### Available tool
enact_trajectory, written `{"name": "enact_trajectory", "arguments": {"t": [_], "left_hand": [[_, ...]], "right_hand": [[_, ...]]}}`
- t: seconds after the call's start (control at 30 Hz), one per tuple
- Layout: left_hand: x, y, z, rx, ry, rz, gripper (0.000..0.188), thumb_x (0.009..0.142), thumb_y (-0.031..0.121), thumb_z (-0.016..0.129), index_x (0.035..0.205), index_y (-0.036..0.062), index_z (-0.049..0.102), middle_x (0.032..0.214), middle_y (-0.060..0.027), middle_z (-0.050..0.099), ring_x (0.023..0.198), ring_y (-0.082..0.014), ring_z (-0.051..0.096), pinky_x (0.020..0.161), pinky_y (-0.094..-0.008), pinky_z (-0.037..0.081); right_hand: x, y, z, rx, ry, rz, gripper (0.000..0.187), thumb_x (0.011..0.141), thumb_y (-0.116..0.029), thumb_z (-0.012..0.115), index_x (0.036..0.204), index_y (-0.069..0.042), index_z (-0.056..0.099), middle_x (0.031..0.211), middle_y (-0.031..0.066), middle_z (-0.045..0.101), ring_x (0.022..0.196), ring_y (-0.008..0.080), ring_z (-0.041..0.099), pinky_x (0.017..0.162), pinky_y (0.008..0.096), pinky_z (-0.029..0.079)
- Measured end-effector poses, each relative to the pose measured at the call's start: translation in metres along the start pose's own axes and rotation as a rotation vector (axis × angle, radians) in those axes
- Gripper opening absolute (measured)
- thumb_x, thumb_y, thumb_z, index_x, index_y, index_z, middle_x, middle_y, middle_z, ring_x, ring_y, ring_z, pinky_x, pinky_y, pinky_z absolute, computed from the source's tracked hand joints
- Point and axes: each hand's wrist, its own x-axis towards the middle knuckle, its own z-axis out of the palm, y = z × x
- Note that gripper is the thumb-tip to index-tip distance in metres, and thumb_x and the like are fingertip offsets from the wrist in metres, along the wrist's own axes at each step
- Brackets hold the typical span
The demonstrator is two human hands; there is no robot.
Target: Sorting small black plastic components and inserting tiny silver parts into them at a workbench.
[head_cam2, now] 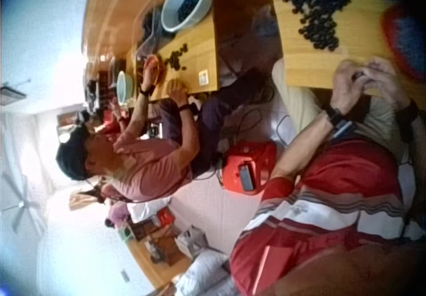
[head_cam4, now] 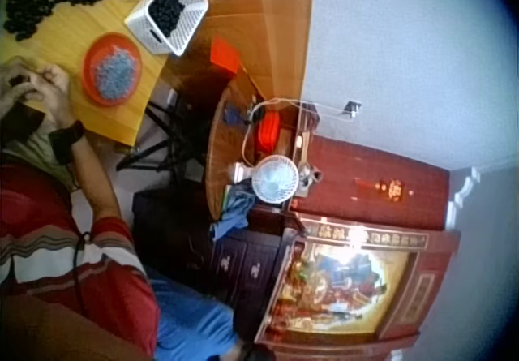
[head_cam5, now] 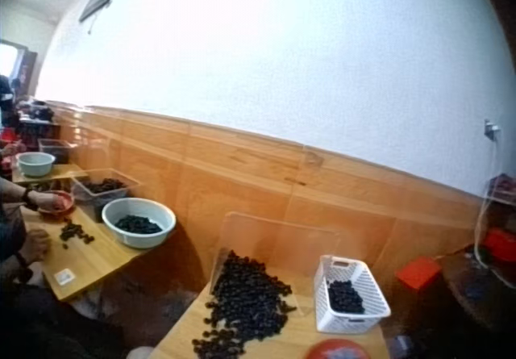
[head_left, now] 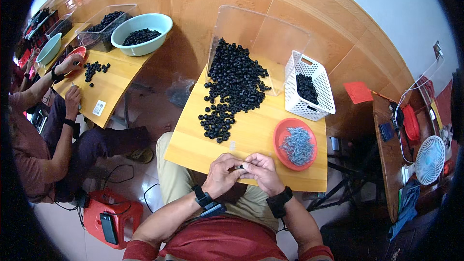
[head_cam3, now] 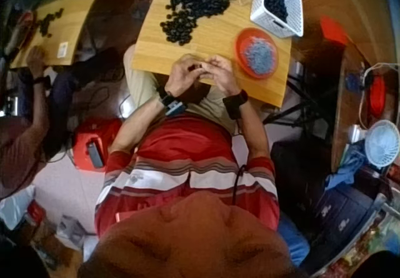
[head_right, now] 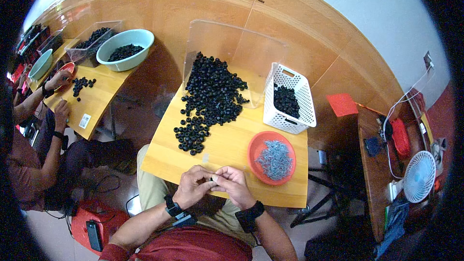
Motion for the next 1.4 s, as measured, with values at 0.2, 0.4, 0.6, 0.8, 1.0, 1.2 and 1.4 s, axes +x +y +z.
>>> {"name": "enact_trajectory", "arguments": {"t": [0.2, 0.4, 0.6, 0.8, 1.0, 1.2, 1.4], "left_hand": [[0.001, 0.004, 0.001, -0.019, 0.019, -0.037, 0.021, 0.081, 0.014, 0.077, 0.099, 0.0034, 0.073, 0.091, -0.0092, 0.068, 0.076, -0.0194, 0.063, 0.068, -0.0306, 0.052], [0.001, 0.012, -0.001, -0.036, 0.061, -0.055, 0.028, 0.082, 0.013, 0.077, 0.107, 0.0016, 0.071, 0.104, -0.0113, 0.068, 0.079, -0.0174, 0.065, 0.071, -0.028, 0.054], [-0.002, 0.007, 0.0, -0.028, 0.039, -0.056, 0.029, 0.083, 0.013, 0.076, 0.108, -0.0005, 0.069, 0.107, -0.0117, 0.067, 0.079, -0.0174, 0.065, 0.072, -0.0279, 0.054], [-0.004, 0.003, 0.0, -0.032, 0.076, -0.054, 0.026, 0.085, 0.013, 0.074, 0.106, -0.0009, 0.07, 0.107, -0.0126, 0.067, 0.078, -0.0189, 0.066, 0.072, -0.0287, 0.055], [-0.012, 0.01, -0.011, 0.05, 0.102, 0.02, 0.022, 0.085, 0.011, 0.073, 0.103, -0.0015, 0.07, 0.105, -0.0145, 0.068, 0.085, -0.0235, 0.069, 0.074, -0.031, 0.056], [-0.015, 0.008, -0.023, 0.034, 0.14, -0.008, 0.019, 0.085, 0.007, 0.071, 0.102, -0.0015, 0.07, 0.102, -0.0142, 0.069, 0.085, -0.0228, 0.069, 0.075, -0.0304, 0.056], [-0.017, 0.009, -0.023, -0.058, 0.147, -0.13, 0.014, 0.085, 0.005, 0.071, 0.098, -0.0013, 0.071, 0.101, -0.012, 0.07, 0.091, -0.0216, 0.068, 0.082, -0.0307, 0.054]], "right_hand": [[0.0, -0.004, -0.001, -0.204, -0.003, -0.097, 0.011, 0.095, -0.004, 0.061, 0.104, 0.001, 0.059, 0.098, 0.009, 0.067, 0.086, 0.0147, 0.067, 0.078, 0.0316, 0.059], [0.011, -0.042, -0.021, -0.503, 0.274, -0.369, 0.012, 0.09, -0.005, 0.068, 0.097, 0.004, 0.065, 0.089, 0.0064, 0.07, 0.079, 0.0102, 0.064, 0.071, 0.0255, 0.053], [0.066, -0.166, -0.09, -1.187, 0.816, -0.935, 0.026, 0.08, -0.007, 0.074, 0.102, 0.003, 0.067, 0.104, 0.0155, 0.067, 0.082, 0.0223, 0.067, 0.075, 0.0314, 0.054], [0.078, -0.137, -0.068, -1.237, 0.513, -0.575, 0.023, 0.08, -0.01, 0.071, 0.1, 0.002, 0.069, 0.097, 0.0152, 0.066, 0.083, 0.0265, 0.065, 0.076, 0.034, 0.053], [0.075, -0.065, 0.006, -1.227, 0.052, -0.336, 0.027, 0.082, -0.015, 0.071, 0.106, -0.003, 0.07, 0.098, 0.013, 0.066, 0.083, 0.0273, 0.065, 0.076, 0.0361, 0.053], [0.081, -0.034, 0.013, -1.374, -0.025, -0.514, 0.027, 0.084, -0.022, 0.071, 0.108, -0.008, 0.071, 0.101, 0.0085, 0.064, 0.088, 0.0255, 0.064, 0.076, 0.0371, 0.052], [0.077, -0.035, 0.018, -1.483, -0.069, -0.409, 0.029, 0.088, -0.026, 0.066, 0.115, -0.015, 0.069, 0.11, 0.0081, 0.061, 0.098, 0.0297, 0.064, 0.084, 0.042, 0.052]]}}
